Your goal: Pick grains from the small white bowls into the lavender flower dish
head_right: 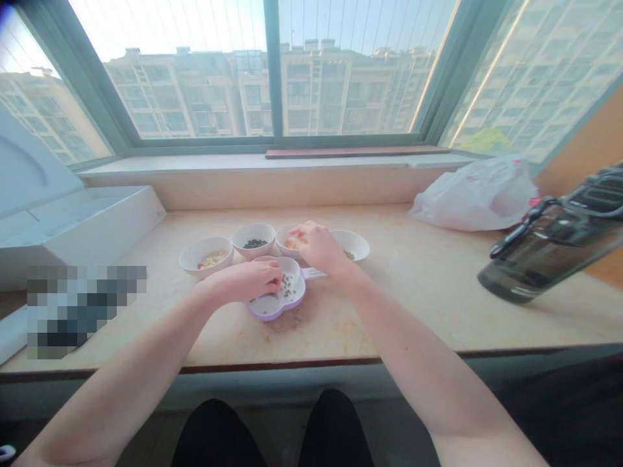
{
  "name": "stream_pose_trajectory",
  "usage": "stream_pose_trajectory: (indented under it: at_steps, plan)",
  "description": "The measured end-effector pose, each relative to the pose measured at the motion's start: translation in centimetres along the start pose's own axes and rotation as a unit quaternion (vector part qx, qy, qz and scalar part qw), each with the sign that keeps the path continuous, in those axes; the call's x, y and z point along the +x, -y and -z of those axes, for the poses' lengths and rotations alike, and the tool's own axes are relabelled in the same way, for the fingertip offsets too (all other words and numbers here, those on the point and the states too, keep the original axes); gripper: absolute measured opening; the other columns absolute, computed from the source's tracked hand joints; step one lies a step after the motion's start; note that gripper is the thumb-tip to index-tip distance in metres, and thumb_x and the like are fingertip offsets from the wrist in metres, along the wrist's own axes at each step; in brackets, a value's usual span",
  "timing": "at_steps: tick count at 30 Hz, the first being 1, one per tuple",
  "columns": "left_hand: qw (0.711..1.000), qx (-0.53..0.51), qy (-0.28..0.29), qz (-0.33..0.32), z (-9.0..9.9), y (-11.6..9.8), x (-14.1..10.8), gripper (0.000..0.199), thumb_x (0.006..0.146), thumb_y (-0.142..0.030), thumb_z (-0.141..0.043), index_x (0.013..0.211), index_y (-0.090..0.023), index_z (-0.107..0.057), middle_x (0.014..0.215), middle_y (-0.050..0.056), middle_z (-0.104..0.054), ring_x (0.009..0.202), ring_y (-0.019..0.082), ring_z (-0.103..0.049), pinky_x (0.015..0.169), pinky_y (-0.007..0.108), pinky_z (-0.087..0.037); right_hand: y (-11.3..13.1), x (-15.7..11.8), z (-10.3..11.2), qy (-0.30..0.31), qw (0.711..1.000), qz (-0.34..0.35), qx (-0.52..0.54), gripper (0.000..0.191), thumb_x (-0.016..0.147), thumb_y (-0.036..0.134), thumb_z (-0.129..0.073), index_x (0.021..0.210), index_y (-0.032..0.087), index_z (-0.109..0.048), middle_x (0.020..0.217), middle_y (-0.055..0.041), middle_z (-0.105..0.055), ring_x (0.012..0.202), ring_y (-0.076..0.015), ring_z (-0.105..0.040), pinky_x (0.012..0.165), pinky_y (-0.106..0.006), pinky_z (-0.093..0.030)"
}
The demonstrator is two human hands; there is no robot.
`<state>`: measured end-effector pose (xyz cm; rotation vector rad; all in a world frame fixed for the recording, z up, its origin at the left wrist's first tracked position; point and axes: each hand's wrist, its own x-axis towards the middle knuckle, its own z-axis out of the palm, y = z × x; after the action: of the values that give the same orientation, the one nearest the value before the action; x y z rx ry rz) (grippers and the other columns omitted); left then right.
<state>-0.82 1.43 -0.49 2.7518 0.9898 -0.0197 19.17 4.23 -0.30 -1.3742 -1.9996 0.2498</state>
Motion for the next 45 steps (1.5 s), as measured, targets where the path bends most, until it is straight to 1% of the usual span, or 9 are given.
stream_pose_trajectory:
  at_steps: [7,18,23,25,28,32,36,41,45]
  plan:
    - [0.998,-0.052,0.010,0.018,1.0,-0.2,-0.3,0.012,0.086,-0.012,-0.064,0.075,-0.015,-0.068,0.089,0.004,-0.063,0.085,0.018,-0.058,0.081,0.032,-0.043,0.3,-0.2,0.2,0.015,1.000,0.008,0.009,0.022,0.092,0.028,-0.065,0.107,0.018,-0.077,0.104,-0.0073,-0.073,0.084,-0.0176,-0.066,0.085,-0.032,-0.050]
    - [0.999,0.034,0.005,-0.026,0.2,-0.2,-0.4,0.020,0.093,-0.014,-0.053,0.074,-0.018,-0.058,0.085,0.003,-0.063,0.081,0.016,-0.051,0.072,0.029,-0.039,1.1,-1.0,0.6,0.056,0.997,0.051,0.030,0.017,0.091,0.025,-0.066,0.100,0.021,-0.079,0.104,-0.0068,-0.075,0.086,-0.0181,-0.067,0.084,-0.032,-0.051]
    - [0.996,0.052,-0.007,-0.069,-0.2,0.5,-0.5,0.020,0.091,-0.013,-0.052,0.072,-0.019,-0.056,0.088,0.005,-0.065,0.088,0.019,-0.055,0.079,0.032,-0.041,1.3,-1.0,0.8,0.071,0.995,0.062,0.028,0.018,0.091,0.028,-0.064,0.096,0.020,-0.079,0.097,-0.0064,-0.075,0.083,-0.0178,-0.066,0.079,-0.031,-0.049]
    - [0.997,0.032,-0.029,-0.067,0.1,0.6,-0.5,0.021,0.091,-0.014,-0.052,0.071,-0.020,-0.054,0.089,0.005,-0.065,0.088,0.019,-0.056,0.081,0.031,-0.042,1.2,-1.0,0.9,0.080,0.995,0.054,0.032,0.018,0.090,0.028,-0.064,0.091,0.019,-0.079,0.091,-0.0059,-0.074,0.080,-0.0176,-0.065,0.075,-0.030,-0.049]
    - [0.990,-0.078,-0.114,-0.001,0.9,0.5,-0.4,0.018,0.095,-0.019,-0.047,0.079,-0.020,-0.054,0.090,0.004,-0.063,0.082,0.017,-0.056,0.076,0.030,-0.042,1.3,-1.0,1.0,0.104,0.991,0.020,0.078,0.017,0.088,0.029,-0.065,0.089,0.018,-0.077,0.083,-0.0049,-0.073,0.074,-0.0169,-0.064,0.069,-0.029,-0.048]
    - [0.934,-0.286,-0.201,0.078,1.7,0.2,0.0,0.017,0.095,-0.032,-0.051,0.087,-0.019,-0.057,0.080,0.000,-0.058,0.071,0.013,-0.051,0.064,0.026,-0.038,1.4,-1.0,1.0,0.137,0.961,-0.017,0.238,0.023,0.083,0.031,-0.068,0.102,0.019,-0.068,0.089,-0.0038,-0.070,0.069,-0.0152,-0.065,0.056,-0.025,-0.048]
    - [0.852,-0.456,-0.231,0.108,1.8,-0.2,0.2,0.027,0.094,-0.041,-0.056,0.081,-0.018,-0.053,0.067,-0.004,-0.047,0.060,0.009,-0.042,0.057,0.022,-0.030,1.9,-1.2,0.8,0.129,0.931,-0.023,0.340,0.037,0.077,0.032,-0.076,0.109,0.021,-0.060,0.086,-0.0003,-0.071,0.061,-0.0129,-0.064,0.051,-0.023,-0.048]
    - [0.780,-0.577,-0.219,0.101,1.3,-0.4,0.3,0.029,0.087,-0.041,-0.067,0.079,-0.017,-0.053,0.069,-0.003,-0.048,0.061,0.008,-0.043,0.057,0.021,-0.032,1.9,-1.2,0.2,0.080,0.939,-0.001,0.335,0.032,0.077,0.044,-0.078,0.094,0.018,-0.070,0.079,-0.0035,-0.074,0.063,-0.0155,-0.067,0.054,-0.026,-0.050]
    - [0.732,-0.643,-0.203,0.101,0.9,-0.5,0.6,0.032,0.083,-0.043,-0.072,0.080,-0.017,-0.054,0.071,-0.003,-0.046,0.062,0.008,-0.043,0.057,0.020,-0.033,1.5,-1.2,-0.1,0.050,0.959,0.035,0.277,0.025,0.083,0.042,-0.072,0.090,0.019,-0.077,0.080,-0.0040,-0.075,0.060,-0.0148,-0.066,0.056,-0.027,-0.051]
